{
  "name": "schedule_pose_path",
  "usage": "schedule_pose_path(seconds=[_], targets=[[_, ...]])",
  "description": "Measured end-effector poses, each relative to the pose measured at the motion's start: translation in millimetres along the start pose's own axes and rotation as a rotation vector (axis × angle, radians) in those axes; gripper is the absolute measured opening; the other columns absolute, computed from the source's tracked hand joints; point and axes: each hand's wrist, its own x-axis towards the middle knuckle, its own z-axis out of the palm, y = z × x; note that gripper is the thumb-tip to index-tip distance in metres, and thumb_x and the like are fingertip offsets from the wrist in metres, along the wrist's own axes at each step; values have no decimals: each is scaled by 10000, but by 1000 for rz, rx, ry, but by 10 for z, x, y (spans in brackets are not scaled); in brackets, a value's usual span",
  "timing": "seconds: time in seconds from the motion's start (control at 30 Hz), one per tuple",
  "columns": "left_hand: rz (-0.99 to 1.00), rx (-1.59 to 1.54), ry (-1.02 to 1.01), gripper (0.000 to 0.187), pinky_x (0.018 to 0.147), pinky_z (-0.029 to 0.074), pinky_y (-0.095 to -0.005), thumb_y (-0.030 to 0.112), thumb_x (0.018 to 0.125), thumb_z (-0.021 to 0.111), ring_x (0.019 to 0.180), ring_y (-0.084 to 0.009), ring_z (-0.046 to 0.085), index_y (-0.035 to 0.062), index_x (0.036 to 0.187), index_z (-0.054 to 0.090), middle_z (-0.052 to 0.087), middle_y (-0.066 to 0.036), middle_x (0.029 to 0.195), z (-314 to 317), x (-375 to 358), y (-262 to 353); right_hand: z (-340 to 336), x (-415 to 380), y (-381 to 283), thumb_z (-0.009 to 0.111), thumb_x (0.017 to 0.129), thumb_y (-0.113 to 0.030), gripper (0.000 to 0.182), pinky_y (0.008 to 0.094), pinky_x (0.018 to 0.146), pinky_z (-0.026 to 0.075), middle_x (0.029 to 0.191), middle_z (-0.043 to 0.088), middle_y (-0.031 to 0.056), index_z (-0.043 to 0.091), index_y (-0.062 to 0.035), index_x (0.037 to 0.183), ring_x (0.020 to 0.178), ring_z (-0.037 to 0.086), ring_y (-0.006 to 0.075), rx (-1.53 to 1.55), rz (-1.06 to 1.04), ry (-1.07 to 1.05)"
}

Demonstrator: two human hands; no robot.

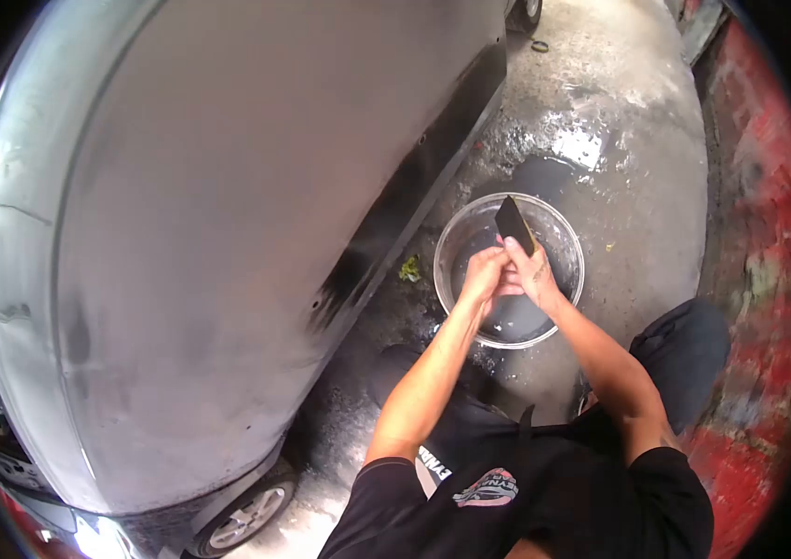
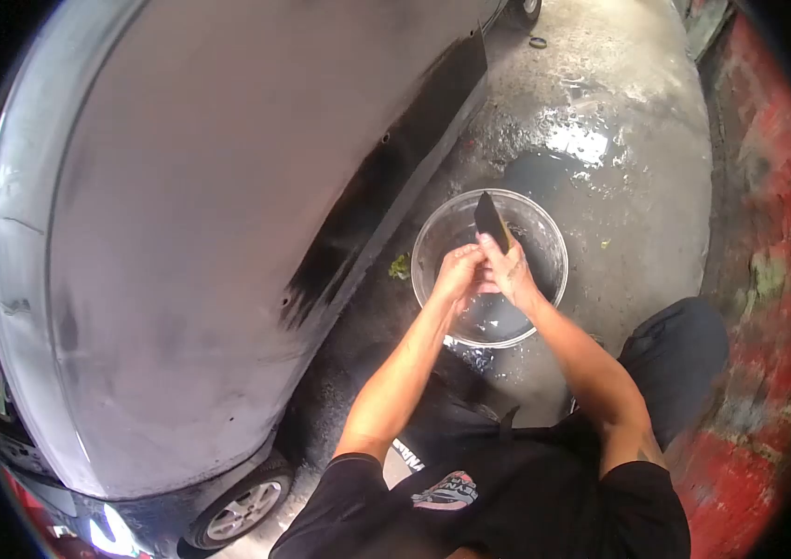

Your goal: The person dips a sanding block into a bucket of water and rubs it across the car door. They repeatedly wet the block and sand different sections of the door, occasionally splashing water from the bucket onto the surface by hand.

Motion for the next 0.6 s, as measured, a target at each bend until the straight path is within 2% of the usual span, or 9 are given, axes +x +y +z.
schedule_pose_path(seconds=[0.03, 0.07, 0.13, 0.2, 0.27, 0.37, 0.47, 0.5, 0.6], targets=[[-12, 337, 10, 209, 627, 616, -378, 223, 991, 641, 709, -201, 720, 26, 922, 660, 713, -91, 809, 26, -61, 191, -72, 74, 90, 622, 993, -174, 605, 428, 808, 531, 1104, 712, 132, 399, -69, 1546, 918, 678, 293, -25, 1, 59], [360, 974, 31, 240, 709, 583, -449, 252, 963, 657, 760, -287, 731, 16, 931, 681, 732, -119, 837, -82, -12, 240, -79, 34, -39, 622, 993, -174, 605, 428, 808, 531, 1104, 712, 132, 399, -69, 1546, 918, 678, 293, -22, -19, 68], [578, 1157, 49, 231, 766, 571, -447, 238, 952, 672, 820, -317, 726, 10, 982, 697, 727, -138, 881, 231, -326, 915, -57, -115, -349, 543, 966, -98, 639, 481, 859, 530, 1031, 718, 234, 341, -94, 1572, 967, 687, 436, -696, -93, 117], [949, 1351, 121, 219, 834, 555, -443, 211, 927, 689, 908, -363, 704, 20, 1031, 714, 711, -170, 957, 639, -694, 1619, -172, -123, 44, 499, 884, -32, 794, 539, 932, 516, 1300, 586, 309, 215, -153, 1616, 1131, 613, 485, -944, -289, 45], [1281, 1439, 225, 188, 850, 545, -443, 188, 907, 693, 967, -371, 674, 44, 1026, 714, 693, -177, 1011, 1015, -983, 2346, -181, -138, 235, 489, 913, -102, 748, 554, 1007, 496, 1472, 427, 338, 238, -178, 1614, 1185, 593, 520, -1287, 45, -143], [1847, 1566, 390, 160, 876, 531, -469, 166, 892, 696, 1043, -371, 641, 50, 1002, 702, 680, -162, 1055, 1448, -1366, 3427, -179, -92, 401, 510, 1016, -373, 581, 547, 1029, 490, 1412, 498, 332, 380, -157, 1540, 1209, 587, 508, -1298, 163, -346], [2191, 1779, 849, 188, 912, 495, -499, 150, 830, 695, 1062, -344, 637, 66, 996, 726, 677, -153, 1070, 1662, -1740, 4399, -171, -72, 435, 501, 1022, -348, 530, 509, 1051, 480, 1352, 576, 313, 460, -119, 1498, 1227, 593, 460, -1258, 156, -341], [2270, 1818, 1051, 168, 900, 472, -479, 140, 793, 670, 1044, -315, 641, 70, 932, 733, 671, -141, 1035, 1659, -1873, 4665, -206, -71, 499, 500, 1020, -331, 515, 493, 1057, 478, 1334, 596, 308, 494, -87, 1474, 1228, 598, 441, -1222, 159, -348], [1676, 1910, 1471, 287, 905, 508, -491, 300, 928, 648, 1064, -374, 627, 50, 1063, 688, 657, -185, 1135, 1603, -2374, 5250, -309, -84, 546, 493, 1002, -247, 476, 480, 1036, 487, 1294, 624, 300, 548, 3, 1403, 1197, 616, 429, -1054, -58, -291]])
